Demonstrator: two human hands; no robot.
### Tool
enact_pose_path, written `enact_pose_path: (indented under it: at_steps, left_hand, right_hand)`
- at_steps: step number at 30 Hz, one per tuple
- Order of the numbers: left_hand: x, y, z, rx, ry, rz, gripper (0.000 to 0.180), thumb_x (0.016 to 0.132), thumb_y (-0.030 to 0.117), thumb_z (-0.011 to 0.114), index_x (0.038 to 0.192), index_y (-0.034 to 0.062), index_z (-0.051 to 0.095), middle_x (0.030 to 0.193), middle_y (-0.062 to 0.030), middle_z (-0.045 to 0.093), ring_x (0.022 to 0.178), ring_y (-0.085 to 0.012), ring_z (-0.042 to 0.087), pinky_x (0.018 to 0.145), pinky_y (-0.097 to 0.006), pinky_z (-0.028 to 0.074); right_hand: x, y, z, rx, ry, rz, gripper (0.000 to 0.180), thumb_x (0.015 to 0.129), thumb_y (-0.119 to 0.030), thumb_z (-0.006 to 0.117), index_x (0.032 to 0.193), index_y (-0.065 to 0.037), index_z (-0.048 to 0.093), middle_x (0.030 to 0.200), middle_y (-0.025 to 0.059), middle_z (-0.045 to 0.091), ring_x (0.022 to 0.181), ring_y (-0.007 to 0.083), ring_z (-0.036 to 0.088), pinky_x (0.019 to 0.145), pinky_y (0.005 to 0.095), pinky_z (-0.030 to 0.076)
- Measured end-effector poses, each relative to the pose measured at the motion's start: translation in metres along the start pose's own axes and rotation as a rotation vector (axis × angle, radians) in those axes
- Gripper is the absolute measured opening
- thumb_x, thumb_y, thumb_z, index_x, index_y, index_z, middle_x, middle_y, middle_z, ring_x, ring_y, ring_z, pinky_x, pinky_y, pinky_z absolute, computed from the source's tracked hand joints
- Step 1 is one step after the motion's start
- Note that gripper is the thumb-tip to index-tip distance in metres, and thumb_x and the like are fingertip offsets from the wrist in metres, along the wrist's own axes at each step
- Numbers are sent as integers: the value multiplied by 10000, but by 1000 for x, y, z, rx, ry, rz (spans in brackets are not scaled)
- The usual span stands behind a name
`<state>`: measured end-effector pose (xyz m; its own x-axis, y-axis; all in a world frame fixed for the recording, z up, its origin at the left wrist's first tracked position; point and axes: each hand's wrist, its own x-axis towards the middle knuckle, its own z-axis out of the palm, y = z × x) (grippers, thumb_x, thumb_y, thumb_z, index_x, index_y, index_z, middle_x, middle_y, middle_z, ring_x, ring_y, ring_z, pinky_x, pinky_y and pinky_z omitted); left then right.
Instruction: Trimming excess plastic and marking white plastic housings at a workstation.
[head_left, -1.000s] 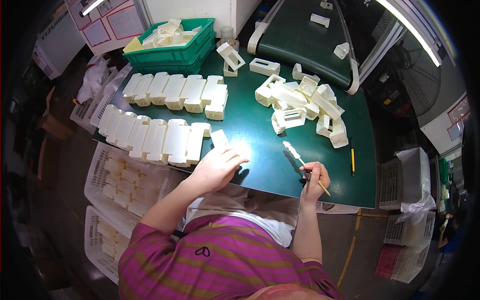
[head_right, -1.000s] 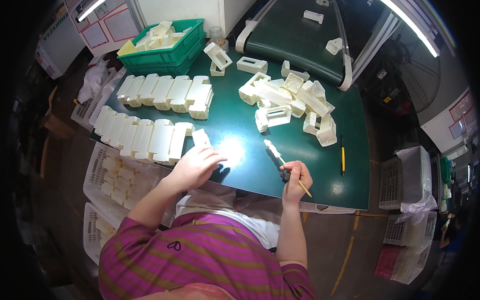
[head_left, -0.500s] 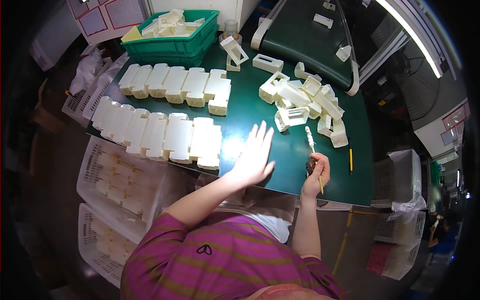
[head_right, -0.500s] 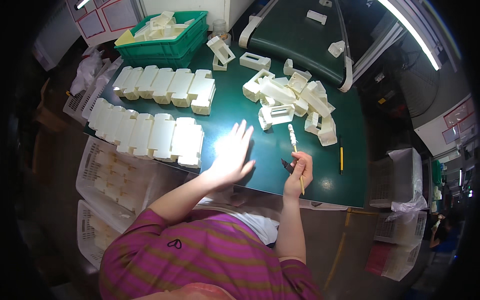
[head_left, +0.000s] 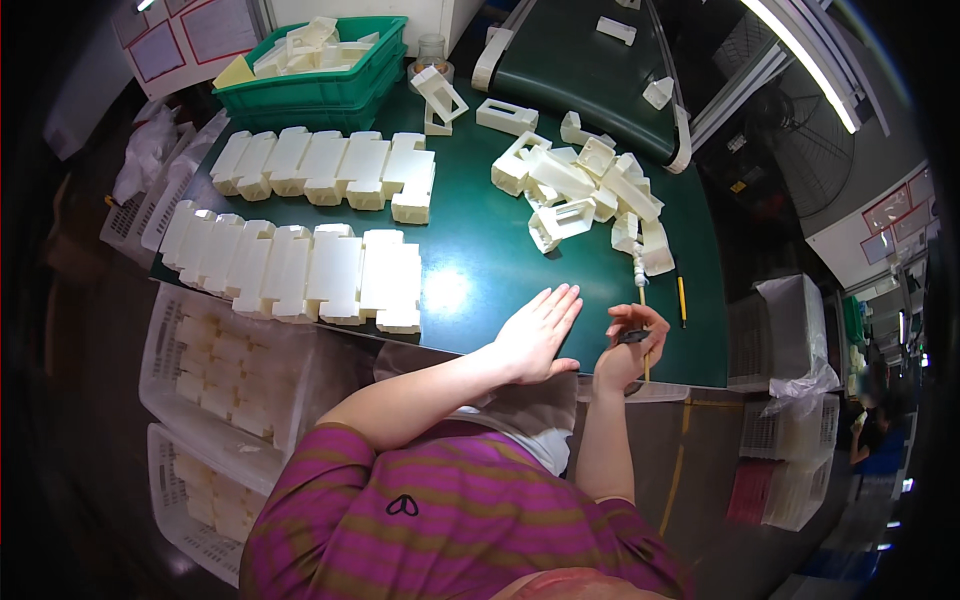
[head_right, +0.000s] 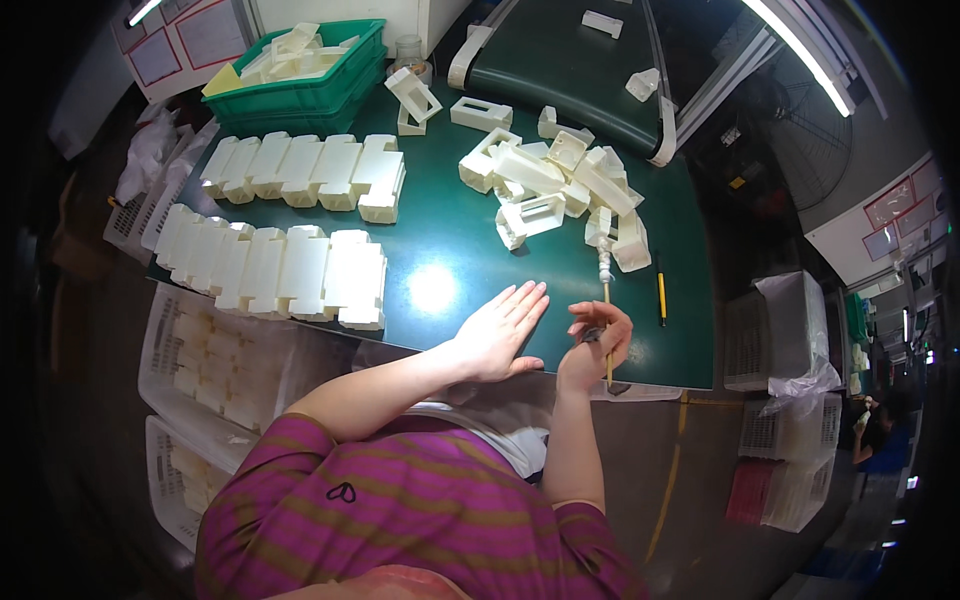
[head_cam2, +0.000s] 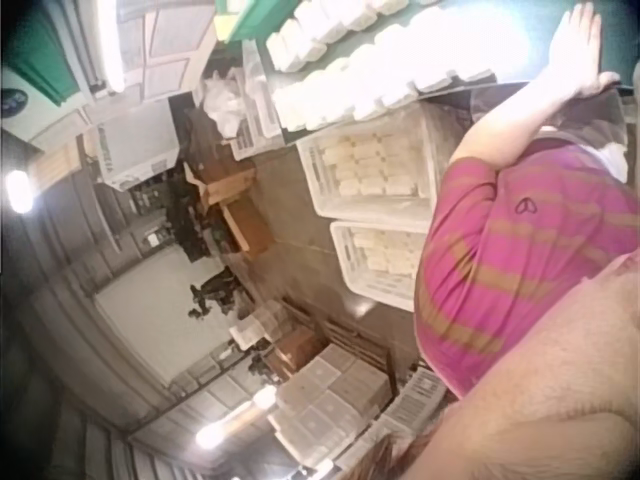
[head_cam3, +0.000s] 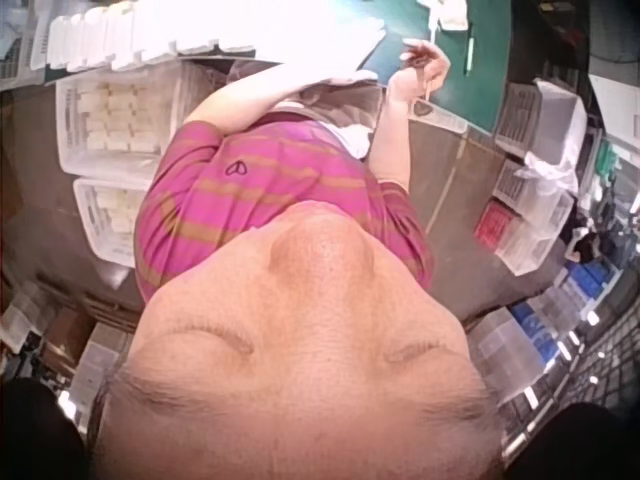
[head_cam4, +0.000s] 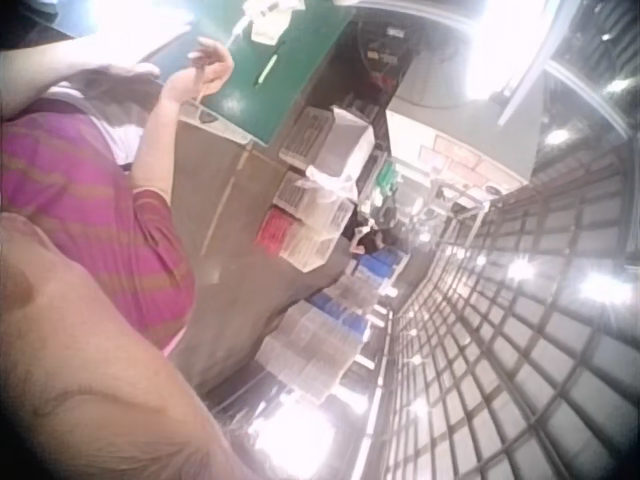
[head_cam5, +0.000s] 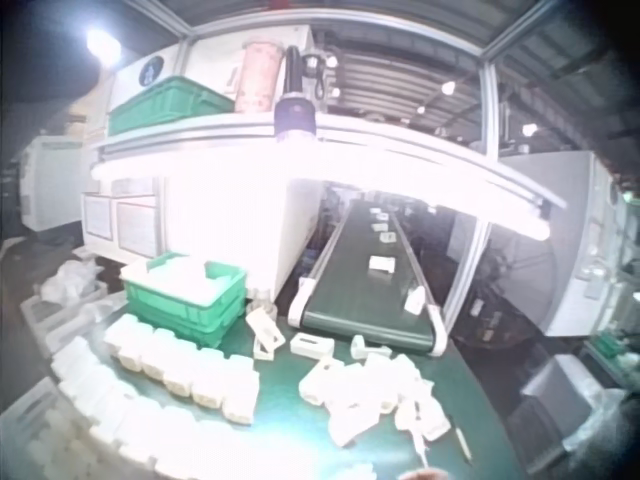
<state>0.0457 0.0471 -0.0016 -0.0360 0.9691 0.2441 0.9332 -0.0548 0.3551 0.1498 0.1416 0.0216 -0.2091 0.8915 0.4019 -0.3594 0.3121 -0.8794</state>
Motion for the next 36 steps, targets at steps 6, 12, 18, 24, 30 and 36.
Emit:
enact_pose_path:
  at_steps: [6, 12, 18, 24, 30, 36]
  left_hand:
    - [31, -17, -8, 119, 123, -436, 973, 743, 602, 533, 1330, -105, 212, 1402, -263, 193, 1329, -370, 128, 1091, -423, 102]
    - [39, -17, -8, 194, 137, -502, 960, 746, 597, 529, 1340, -88, 213, 1409, -252, 189, 1334, -360, 123, 1092, -422, 96]
    - [53, 23, 25, -76, 3, 102, 820, 760, 496, 552, 1317, -48, 295, 1403, -199, 259, 1330, -273, 205, 1095, -368, 140]
    - [1, 83, 52, -424, -734, 502, 430, 750, 311, 625, 1135, 130, 556, 1129, -75, 555, 1050, -271, 515, 1008, -387, 311]
    - [6, 62, -17, -885, 72, 346, 53, 737, 98, 635, 784, 77, 649, 1185, -129, 530, 1054, -261, 526, 850, -358, 449]
    - [-7, 28, -21, -567, -195, 292, 293, 718, 23, 629, 991, 129, 623, 1347, -110, 372, 1120, -290, 482, 873, -350, 442]
  right_hand:
    - [3, -29, -13, 39, -8, -57, 426, 952, -410, 324, 837, -42, 507, 649, 104, 585, 481, 93, 437, 454, 184, 324]
    - [-12, -31, -31, -16, -57, -51, 403, 963, -333, 327, 813, -13, 518, 623, 114, 583, 465, 95, 447, 448, 191, 344]
    - [-3, -38, -18, -3, -25, -73, 386, 967, -325, 317, 822, -31, 522, 646, 90, 588, 485, 69, 437, 449, 179, 319]
    - [22, -51, -34, -149, -82, -212, 338, 947, -356, 387, 942, -42, 511, 879, 36, 573, 630, 45, 436, 519, 165, 305]
    - [85, -18, -44, -711, -72, -100, 153, 803, -125, 634, 902, -41, 552, 838, 19, 557, 715, 90, 466, 678, 227, 388]
    - [126, 27, -54, -1084, -112, -430, 192, 764, -117, 635, 939, -49, 593, 799, 99, 568, 771, 263, 542, 699, 335, 432]
